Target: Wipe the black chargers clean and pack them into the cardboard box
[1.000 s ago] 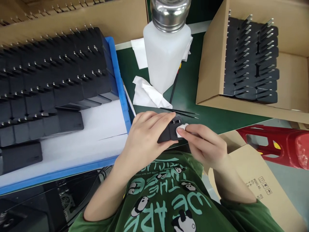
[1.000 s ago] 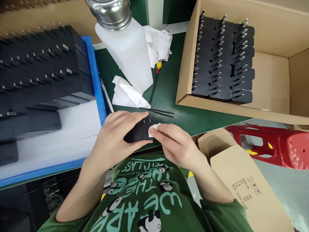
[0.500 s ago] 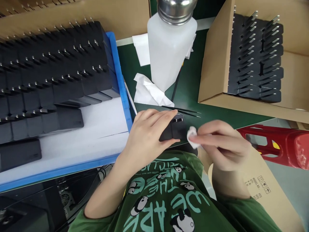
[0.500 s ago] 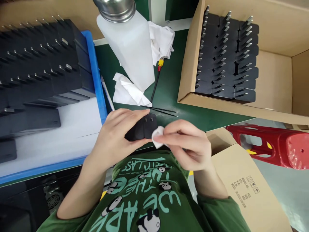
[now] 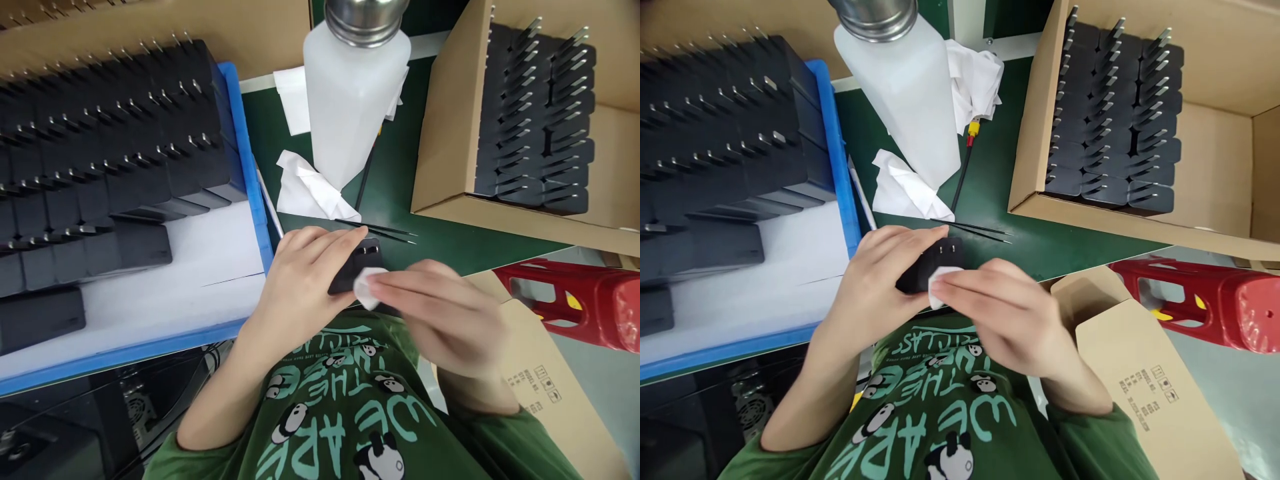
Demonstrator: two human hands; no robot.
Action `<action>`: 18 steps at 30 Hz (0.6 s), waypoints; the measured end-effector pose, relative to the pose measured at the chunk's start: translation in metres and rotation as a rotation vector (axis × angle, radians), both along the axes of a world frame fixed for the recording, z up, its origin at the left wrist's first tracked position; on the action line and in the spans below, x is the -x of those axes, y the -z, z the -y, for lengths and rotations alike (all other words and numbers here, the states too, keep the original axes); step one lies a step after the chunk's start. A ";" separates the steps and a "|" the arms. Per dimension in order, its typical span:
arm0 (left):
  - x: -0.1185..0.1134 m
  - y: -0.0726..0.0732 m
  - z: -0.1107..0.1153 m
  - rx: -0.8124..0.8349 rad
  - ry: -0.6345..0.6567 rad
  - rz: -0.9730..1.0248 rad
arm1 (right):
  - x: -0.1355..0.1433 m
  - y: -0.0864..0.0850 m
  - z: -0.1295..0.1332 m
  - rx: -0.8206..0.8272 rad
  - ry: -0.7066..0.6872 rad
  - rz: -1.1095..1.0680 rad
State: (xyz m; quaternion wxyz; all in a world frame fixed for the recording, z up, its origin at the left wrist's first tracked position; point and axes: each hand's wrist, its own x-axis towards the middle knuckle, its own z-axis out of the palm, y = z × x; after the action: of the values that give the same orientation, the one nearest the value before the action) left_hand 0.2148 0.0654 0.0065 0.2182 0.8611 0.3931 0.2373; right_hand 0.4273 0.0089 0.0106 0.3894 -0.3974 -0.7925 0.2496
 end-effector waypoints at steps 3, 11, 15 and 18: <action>-0.001 0.001 0.000 -0.002 -0.010 0.009 | 0.002 0.014 0.002 -0.144 -0.019 0.167; 0.011 -0.008 0.005 0.078 -0.066 0.031 | -0.035 0.025 -0.006 -0.305 0.330 0.174; 0.029 -0.014 0.010 0.037 -0.119 -0.045 | -0.024 0.028 -0.009 -0.149 0.245 0.301; 0.037 -0.017 0.012 0.024 -0.109 -0.099 | -0.017 0.015 -0.009 -0.171 0.250 0.330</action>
State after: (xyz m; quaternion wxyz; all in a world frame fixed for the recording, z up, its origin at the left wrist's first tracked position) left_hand 0.1776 0.0536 0.0236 0.1957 0.8464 0.4526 0.2011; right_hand 0.4438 0.0183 -0.0046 0.3146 -0.4934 -0.8085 0.0629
